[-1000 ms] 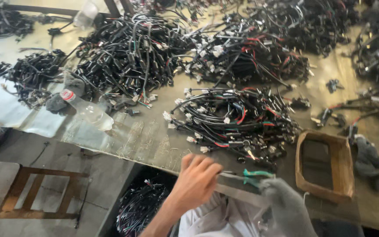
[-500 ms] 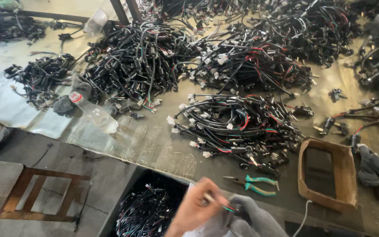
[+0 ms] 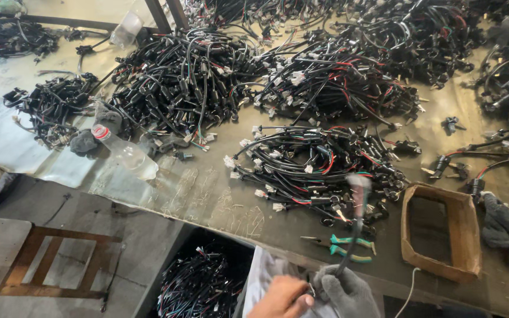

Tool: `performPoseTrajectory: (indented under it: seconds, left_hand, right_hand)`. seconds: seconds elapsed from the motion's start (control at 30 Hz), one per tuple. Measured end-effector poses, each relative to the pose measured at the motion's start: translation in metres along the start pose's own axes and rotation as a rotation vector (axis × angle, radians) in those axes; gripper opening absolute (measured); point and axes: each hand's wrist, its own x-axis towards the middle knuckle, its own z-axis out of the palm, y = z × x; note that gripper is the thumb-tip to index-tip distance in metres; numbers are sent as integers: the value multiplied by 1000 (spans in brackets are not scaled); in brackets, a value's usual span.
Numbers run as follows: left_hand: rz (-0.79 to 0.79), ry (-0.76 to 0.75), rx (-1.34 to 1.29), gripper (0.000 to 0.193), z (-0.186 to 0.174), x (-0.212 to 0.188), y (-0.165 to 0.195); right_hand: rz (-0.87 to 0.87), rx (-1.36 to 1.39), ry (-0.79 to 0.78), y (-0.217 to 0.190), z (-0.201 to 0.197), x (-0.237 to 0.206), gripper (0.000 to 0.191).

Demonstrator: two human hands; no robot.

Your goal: The person repeatedly picks up wire harnesses from a table, uses pliers to crimp a connector onto the wire end, and places the finished harness into a bin below. The process is repeated for multiple harnesses throughout the clip.

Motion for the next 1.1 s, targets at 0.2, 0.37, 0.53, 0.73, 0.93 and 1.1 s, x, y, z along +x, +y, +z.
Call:
performPoseTrajectory:
  seconds: [0.2, 0.37, 0.53, 0.73, 0.93, 1.1]
  left_hand:
    - [-599, -54, -638, 24, 15, -17, -17]
    - [-559, -222, -370, 25, -2, -9, 13]
    - [-594, -230, -728, 29, -4, 7, 18]
    - [-559, -209, -654, 42, 6, 3, 16]
    - [-496, -220, -692, 38, 0, 1, 3]
    - [-548, -219, -876, 29, 10, -1, -8]
  right_hand:
    - [-210, -515, 61, 4, 3, -1, 20]
    - [-168, -630, 48, 2, 1, 3, 21]
    - [-172, -674, 39, 3, -1, 5, 22]
    - [-154, -700, 34, 6, -2, 6, 24]
    - [-139, -725, 47, 4, -7, 5, 26]
    - [-89, -688, 64, 2, -7, -2, 28]
